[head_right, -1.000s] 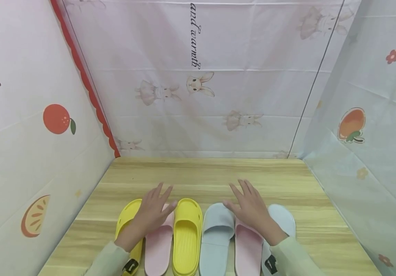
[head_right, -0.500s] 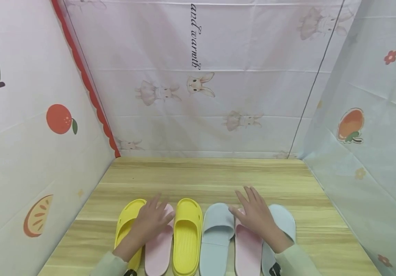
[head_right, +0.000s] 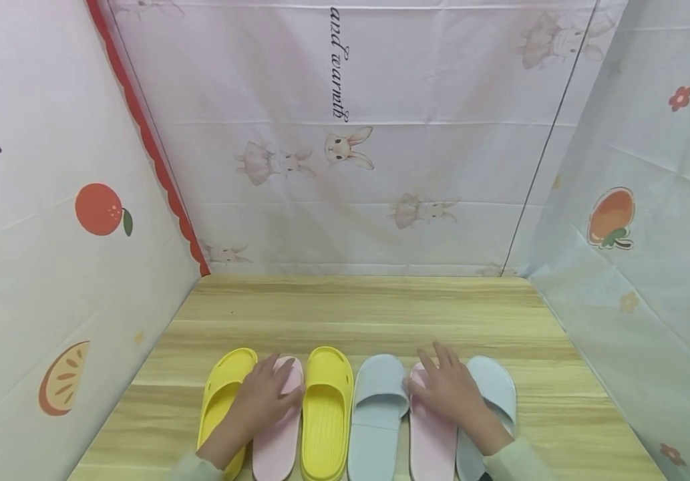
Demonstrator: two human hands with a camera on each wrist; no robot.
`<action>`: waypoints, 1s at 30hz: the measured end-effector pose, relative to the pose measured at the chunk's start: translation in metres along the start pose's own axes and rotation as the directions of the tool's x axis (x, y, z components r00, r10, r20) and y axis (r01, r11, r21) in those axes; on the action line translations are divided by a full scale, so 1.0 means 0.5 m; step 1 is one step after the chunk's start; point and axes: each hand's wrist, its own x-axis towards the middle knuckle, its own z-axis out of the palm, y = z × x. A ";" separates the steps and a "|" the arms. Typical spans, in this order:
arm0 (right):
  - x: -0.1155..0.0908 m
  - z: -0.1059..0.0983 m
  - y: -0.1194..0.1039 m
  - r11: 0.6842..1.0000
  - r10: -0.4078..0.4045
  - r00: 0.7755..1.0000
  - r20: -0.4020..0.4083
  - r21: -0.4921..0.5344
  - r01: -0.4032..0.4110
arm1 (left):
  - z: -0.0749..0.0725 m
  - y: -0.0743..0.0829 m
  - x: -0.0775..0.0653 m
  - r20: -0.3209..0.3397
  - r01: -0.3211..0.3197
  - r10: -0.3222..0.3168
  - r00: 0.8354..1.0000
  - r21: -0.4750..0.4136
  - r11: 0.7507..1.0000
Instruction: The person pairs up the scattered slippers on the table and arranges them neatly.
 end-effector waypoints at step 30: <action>-0.039 0.023 -0.062 0.989 0.138 0.990 0.022 0.049 -0.139 | 0.056 0.015 -0.013 -0.102 0.065 -0.069 0.992 -0.050 0.997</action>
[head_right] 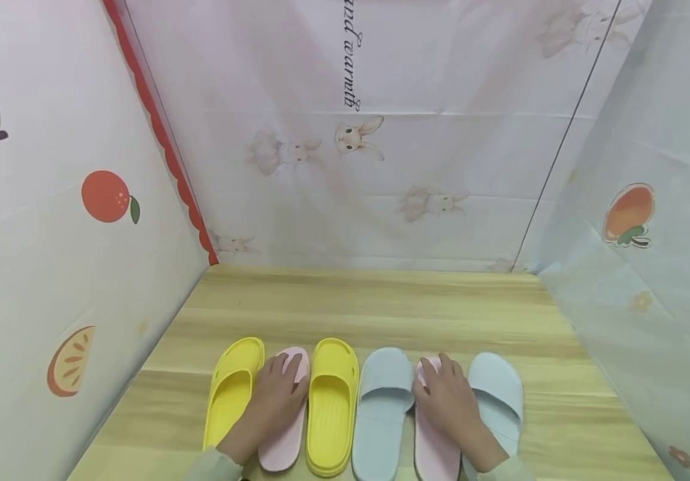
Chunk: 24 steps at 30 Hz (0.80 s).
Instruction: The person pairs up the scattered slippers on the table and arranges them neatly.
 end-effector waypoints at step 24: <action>-0.055 0.015 -0.041 0.994 0.105 0.994 -0.035 -0.020 -0.106 | -0.018 -0.022 -0.022 0.026 -0.020 0.019 0.999 0.047 0.999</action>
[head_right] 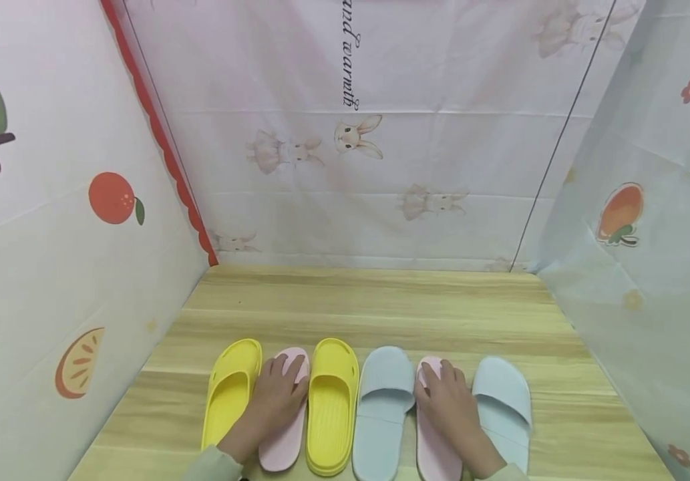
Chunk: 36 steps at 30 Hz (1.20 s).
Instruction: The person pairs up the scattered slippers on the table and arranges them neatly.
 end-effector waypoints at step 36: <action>0.064 -0.021 0.013 0.998 -0.043 0.999 0.011 0.036 0.043 | -0.024 0.002 0.090 0.132 -0.020 0.023 0.991 -0.028 0.999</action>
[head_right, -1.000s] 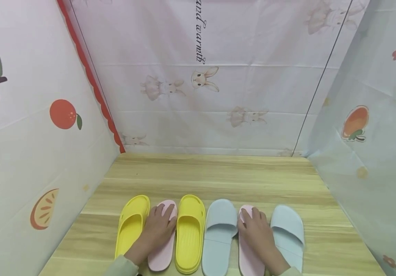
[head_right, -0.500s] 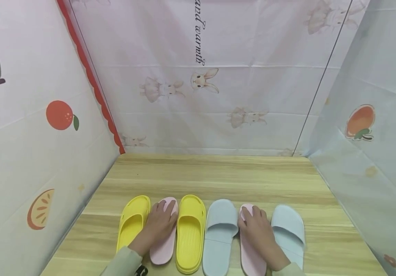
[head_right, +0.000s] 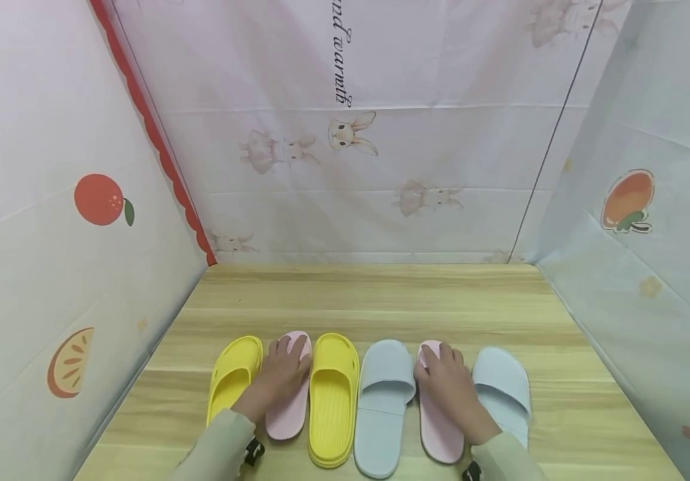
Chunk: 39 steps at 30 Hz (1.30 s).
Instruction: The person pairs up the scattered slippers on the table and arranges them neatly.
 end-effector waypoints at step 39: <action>0.080 0.003 0.019 0.999 -0.018 0.999 0.031 0.028 0.017 | 0.003 -0.017 0.103 0.041 0.076 -0.076 0.996 -0.001 0.997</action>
